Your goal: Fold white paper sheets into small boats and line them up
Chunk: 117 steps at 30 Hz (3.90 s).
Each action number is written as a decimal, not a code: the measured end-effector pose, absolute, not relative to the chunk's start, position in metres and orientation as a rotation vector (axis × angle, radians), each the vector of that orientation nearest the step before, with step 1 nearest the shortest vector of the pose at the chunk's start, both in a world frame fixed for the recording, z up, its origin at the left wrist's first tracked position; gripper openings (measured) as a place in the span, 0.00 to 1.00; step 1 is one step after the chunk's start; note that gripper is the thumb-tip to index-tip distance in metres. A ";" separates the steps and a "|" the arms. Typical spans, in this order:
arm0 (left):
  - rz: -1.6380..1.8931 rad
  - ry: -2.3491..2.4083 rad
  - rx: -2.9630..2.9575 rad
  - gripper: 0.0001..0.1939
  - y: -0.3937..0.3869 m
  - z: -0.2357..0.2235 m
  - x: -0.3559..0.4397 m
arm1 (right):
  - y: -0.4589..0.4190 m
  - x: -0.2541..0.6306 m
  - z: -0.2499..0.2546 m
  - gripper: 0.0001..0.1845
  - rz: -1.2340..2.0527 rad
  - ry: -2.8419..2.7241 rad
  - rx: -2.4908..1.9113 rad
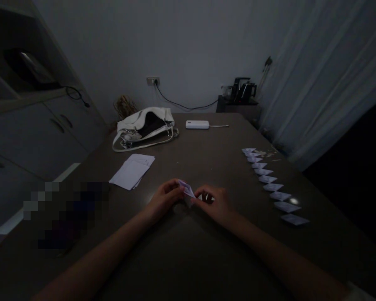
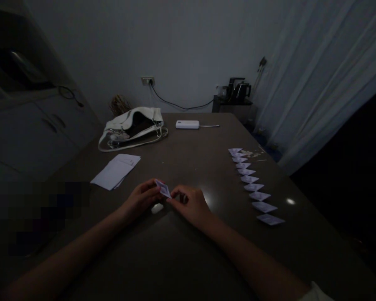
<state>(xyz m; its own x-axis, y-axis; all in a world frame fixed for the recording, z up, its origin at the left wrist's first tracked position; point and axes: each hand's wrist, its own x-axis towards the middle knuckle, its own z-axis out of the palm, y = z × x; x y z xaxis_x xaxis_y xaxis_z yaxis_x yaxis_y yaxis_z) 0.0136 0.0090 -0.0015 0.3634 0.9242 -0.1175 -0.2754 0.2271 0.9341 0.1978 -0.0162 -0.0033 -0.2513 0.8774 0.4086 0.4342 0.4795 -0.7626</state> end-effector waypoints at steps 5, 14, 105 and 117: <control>0.930 0.865 0.977 0.18 0.011 -0.003 0.014 | -0.012 0.201 -0.004 0.03 0.583 -1.811 -1.057; 0.856 1.000 1.234 0.21 0.015 -0.004 0.013 | 0.000 0.202 -0.012 0.06 0.724 -1.630 -0.973; 0.715 1.018 2.569 0.11 0.208 -0.009 0.210 | -0.018 0.195 0.001 0.14 0.258 -2.243 -0.947; 0.449 1.366 2.751 0.14 0.144 0.042 0.086 | -0.017 0.199 -0.004 0.17 0.277 -1.996 -0.880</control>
